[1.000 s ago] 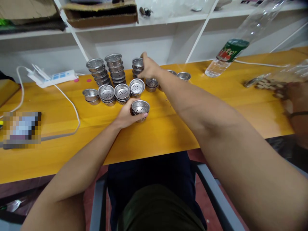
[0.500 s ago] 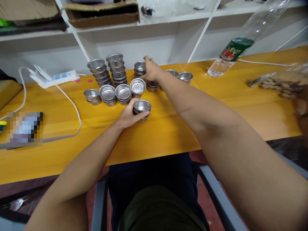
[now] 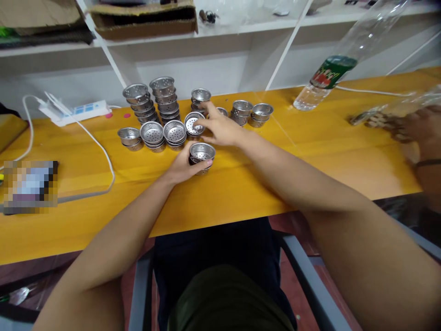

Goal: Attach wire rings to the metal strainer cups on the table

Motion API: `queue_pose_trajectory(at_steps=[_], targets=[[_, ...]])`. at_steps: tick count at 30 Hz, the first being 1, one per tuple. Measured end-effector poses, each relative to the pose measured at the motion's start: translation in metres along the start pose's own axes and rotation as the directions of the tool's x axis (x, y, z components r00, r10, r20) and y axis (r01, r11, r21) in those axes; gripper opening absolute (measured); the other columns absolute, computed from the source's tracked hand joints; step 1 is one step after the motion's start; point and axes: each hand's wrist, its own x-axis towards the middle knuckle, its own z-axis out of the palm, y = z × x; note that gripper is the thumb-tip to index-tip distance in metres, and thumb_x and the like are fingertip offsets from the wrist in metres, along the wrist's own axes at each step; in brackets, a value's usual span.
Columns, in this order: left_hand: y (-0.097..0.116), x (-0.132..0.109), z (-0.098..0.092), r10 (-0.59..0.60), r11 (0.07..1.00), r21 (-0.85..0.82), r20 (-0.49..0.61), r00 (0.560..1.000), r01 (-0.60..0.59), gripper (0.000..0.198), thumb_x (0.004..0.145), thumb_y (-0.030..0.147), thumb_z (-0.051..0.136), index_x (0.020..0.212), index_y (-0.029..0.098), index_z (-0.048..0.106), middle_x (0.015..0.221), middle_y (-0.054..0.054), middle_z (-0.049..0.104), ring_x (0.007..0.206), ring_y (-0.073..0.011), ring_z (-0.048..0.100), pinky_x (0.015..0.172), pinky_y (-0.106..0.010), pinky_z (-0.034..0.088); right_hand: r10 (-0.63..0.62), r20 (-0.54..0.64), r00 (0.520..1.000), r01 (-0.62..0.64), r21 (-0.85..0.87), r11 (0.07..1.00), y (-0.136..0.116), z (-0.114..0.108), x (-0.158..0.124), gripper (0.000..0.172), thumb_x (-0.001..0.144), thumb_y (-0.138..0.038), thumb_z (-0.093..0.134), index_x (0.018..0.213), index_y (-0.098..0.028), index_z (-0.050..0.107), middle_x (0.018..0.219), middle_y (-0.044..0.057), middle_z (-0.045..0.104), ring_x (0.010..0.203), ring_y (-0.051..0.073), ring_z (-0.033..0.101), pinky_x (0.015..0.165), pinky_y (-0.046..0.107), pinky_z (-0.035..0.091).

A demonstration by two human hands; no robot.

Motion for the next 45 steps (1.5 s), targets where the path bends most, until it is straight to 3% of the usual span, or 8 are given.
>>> queue_pose_trajectory(at_steps=[4,12,16,23,29,35,40,45], targets=[[0.0,-0.001,-0.002,0.024,1.0,-0.006,0.008,1.0,-0.023,0.083,0.09,0.071,0.109,0.148,0.022,0.073,0.142,-0.014,0.09,0.134,-0.0369,0.087,0.118,-0.051,0.072,0.05,-0.02,0.999,-0.048,0.054,0.997,-0.002,0.018,0.003,0.032,0.108,-0.045,0.091,0.134,-0.029,0.085,0.193,0.017,0.057,0.179,0.052,0.062,0.156,0.083,0.051],[0.0,-0.001,-0.004,0.024,1.0,0.006,0.02,1.0,-0.024,0.081,0.09,0.07,0.11,0.146,0.024,0.073,0.137,-0.012,0.088,0.13,-0.0363,0.086,0.116,-0.051,0.072,0.125,-0.022,0.992,-0.123,0.084,0.989,0.002,0.028,0.013,0.027,0.114,-0.05,0.081,0.132,-0.03,0.083,0.167,0.02,0.069,0.154,0.049,0.074,0.146,0.084,0.059],[-0.002,-0.003,-0.005,-0.025,1.0,0.007,0.011,1.0,0.025,0.097,0.089,0.072,0.112,0.16,0.024,0.067,0.149,-0.015,0.088,0.141,-0.0403,0.087,0.124,-0.055,0.072,0.158,-0.035,0.987,-0.155,0.055,0.986,0.015,0.033,0.028,0.036,0.113,-0.058,0.087,0.132,-0.028,0.083,0.166,0.02,0.068,0.15,0.049,0.074,0.144,0.082,0.061],[-0.007,-0.001,-0.003,-0.02,1.0,0.021,-0.021,1.0,0.021,0.104,0.085,0.068,0.115,0.164,0.023,0.066,0.166,-0.02,0.081,0.158,-0.0441,0.08,0.139,-0.061,0.064,0.173,-0.048,0.984,-0.168,0.105,0.98,0.022,0.045,0.041,0.028,0.111,-0.046,0.09,0.134,-0.029,0.087,0.178,0.018,0.065,0.158,0.047,0.074,0.152,0.082,0.056],[-0.007,0.001,-0.003,0.047,0.995,0.092,-0.079,0.996,-0.039,0.086,0.081,0.06,0.118,0.147,0.024,0.076,0.152,-0.015,0.083,0.149,-0.0408,0.078,0.138,-0.06,0.062,0.154,-0.082,0.985,-0.148,0.077,0.986,0.01,0.008,0.019,0.047,0.111,-0.049,0.095,0.152,-0.027,0.088,0.182,0.022,0.061,0.171,0.053,0.068,0.156,0.088,0.047],[-0.005,0.001,0.003,0.005,1.0,-0.019,-0.076,0.997,-0.006,0.09,0.083,0.063,0.115,0.151,0.025,0.07,0.147,-0.013,0.085,0.139,-0.0375,0.083,0.127,-0.056,0.068,0.185,-0.204,0.961,-0.143,0.201,0.969,-0.037,-0.042,-0.033,0.055,0.122,-0.073,0.08,0.155,-0.029,0.085,0.162,0.019,0.076,0.147,0.046,0.078,0.127,0.076,0.071],[-0.007,0.003,0.005,0.017,1.0,0.009,-0.062,0.998,-0.016,0.099,0.079,0.074,0.12,0.149,0.026,0.069,0.141,-0.012,0.087,0.135,-0.0409,0.086,0.121,-0.058,0.071,0.095,-0.038,0.995,-0.081,0.283,0.956,-0.082,-0.019,-0.063,0.084,0.11,-0.094,0.084,0.164,-0.029,0.079,0.149,0.018,0.084,0.131,0.044,0.084,0.121,0.069,0.072],[-0.012,0.001,0.008,-0.025,0.999,0.024,-0.071,0.997,0.027,0.127,0.059,0.062,0.133,0.156,0.028,0.058,0.155,-0.017,0.083,0.149,-0.0474,0.084,0.129,-0.067,0.07,0.085,-0.059,0.995,-0.064,0.291,0.955,-0.081,0.002,-0.061,0.057,0.114,-0.072,0.077,0.15,-0.027,0.079,0.143,0.018,0.086,0.13,0.043,0.084,0.123,0.068,0.07]])
